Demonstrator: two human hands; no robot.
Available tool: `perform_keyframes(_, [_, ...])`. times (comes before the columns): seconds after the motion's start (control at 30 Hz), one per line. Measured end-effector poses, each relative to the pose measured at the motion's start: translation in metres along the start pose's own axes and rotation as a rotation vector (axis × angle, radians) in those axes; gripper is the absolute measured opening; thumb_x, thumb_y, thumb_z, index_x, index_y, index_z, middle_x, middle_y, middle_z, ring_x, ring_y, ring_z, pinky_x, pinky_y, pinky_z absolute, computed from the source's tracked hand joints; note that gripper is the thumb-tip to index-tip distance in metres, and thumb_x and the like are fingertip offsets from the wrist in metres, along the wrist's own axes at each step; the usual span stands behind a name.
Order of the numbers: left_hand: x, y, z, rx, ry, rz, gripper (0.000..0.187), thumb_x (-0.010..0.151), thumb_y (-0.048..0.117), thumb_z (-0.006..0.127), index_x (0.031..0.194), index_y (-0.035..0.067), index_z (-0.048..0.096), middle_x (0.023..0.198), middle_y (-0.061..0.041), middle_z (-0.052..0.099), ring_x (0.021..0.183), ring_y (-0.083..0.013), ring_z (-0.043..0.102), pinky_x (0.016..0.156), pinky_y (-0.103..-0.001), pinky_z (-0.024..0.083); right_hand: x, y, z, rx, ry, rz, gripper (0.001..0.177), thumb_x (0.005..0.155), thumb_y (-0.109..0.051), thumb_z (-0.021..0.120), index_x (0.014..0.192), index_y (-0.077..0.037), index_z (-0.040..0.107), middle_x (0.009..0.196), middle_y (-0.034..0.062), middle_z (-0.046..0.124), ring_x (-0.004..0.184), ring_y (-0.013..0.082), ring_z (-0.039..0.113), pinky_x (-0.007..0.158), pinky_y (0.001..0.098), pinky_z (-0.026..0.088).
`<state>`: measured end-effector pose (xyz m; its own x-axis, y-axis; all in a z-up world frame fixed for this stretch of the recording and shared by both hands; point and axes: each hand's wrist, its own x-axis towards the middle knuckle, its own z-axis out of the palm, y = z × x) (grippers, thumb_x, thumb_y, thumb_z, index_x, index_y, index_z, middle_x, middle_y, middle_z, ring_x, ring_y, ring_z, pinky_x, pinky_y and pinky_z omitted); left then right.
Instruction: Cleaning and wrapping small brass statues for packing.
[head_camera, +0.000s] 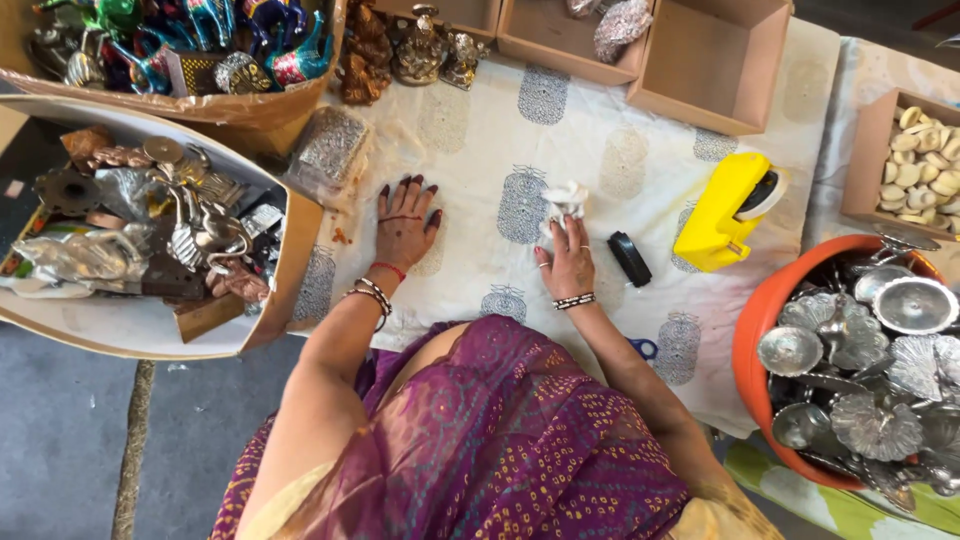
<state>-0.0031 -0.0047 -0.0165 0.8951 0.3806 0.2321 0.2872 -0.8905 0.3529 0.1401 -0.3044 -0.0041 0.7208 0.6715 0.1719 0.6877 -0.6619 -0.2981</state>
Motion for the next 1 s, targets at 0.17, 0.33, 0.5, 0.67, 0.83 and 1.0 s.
perform_keyframes(0.17, [0.041,-0.002,0.008,0.008,-0.003,0.097,0.044,0.1,0.034,0.06,0.137,0.012,0.06,0.148,-0.015,0.053,0.142,-0.0308,0.043,0.116,-0.054,0.032,-0.003,-0.001,-0.005,-0.008,0.013,-0.064,0.063,0.093,-0.028,0.071,0.146,-0.001,0.05,0.155,0.0259,0.039,0.145,0.0483,0.035,0.119,0.0552,0.034])
perform_keyframes(0.33, [0.152,-0.026,-0.019,0.478,-0.028,-0.07,0.042,0.099,0.017,0.063,0.14,0.01,0.058,0.15,-0.018,0.049,0.14,-0.0322,0.043,0.105,-0.05,0.047,-0.001,-0.002,-0.004,-0.043,-0.006,-0.076,0.064,0.094,-0.03,0.069,0.147,-0.001,0.047,0.157,0.0255,0.036,0.149,0.0479,0.031,0.122,0.0589,0.028])
perform_keyframes(0.5, [0.186,-0.08,-0.004,0.589,-0.056,-0.215,0.055,0.085,0.016,0.069,0.137,0.005,0.056,0.143,-0.018,0.051,0.133,-0.0305,0.044,0.089,-0.041,0.054,-0.002,0.0,-0.003,-0.045,-0.013,-0.076,0.064,0.094,-0.03,0.069,0.147,-0.001,0.046,0.158,0.0257,0.035,0.149,0.0476,0.03,0.122,0.0592,0.027])
perform_keyframes(0.67, [0.184,-0.111,0.028,0.531,-0.033,-0.208,0.027,0.092,0.01,0.067,0.118,0.003,0.069,0.123,-0.017,0.066,0.117,-0.03,0.059,0.078,-0.039,0.059,-0.002,-0.002,-0.003,-0.029,0.009,-0.084,0.064,0.096,-0.03,0.069,0.148,-0.001,0.046,0.158,0.025,0.035,0.149,0.0471,0.03,0.122,0.0595,0.027])
perform_keyframes(0.83, [0.175,-0.105,0.028,0.512,0.024,-0.141,0.011,0.09,0.007,0.067,0.09,0.012,0.076,0.092,-0.01,0.075,0.088,-0.0275,0.072,0.069,-0.038,0.06,-0.002,0.0,0.0,-0.035,0.033,-0.075,0.062,0.095,-0.03,0.069,0.146,-0.003,0.047,0.157,0.0238,0.036,0.149,0.046,0.032,0.122,0.0591,0.027])
perform_keyframes(1.0, [0.165,-0.045,0.006,0.3,0.044,-0.05,0.01,0.095,0.01,0.069,0.103,0.008,0.074,0.096,-0.012,0.074,0.089,-0.0288,0.072,0.07,-0.038,0.059,-0.001,0.006,0.006,-0.026,0.039,-0.061,0.061,0.096,-0.031,0.068,0.146,-0.002,0.048,0.157,0.0243,0.037,0.149,0.0459,0.031,0.122,0.0594,0.027])
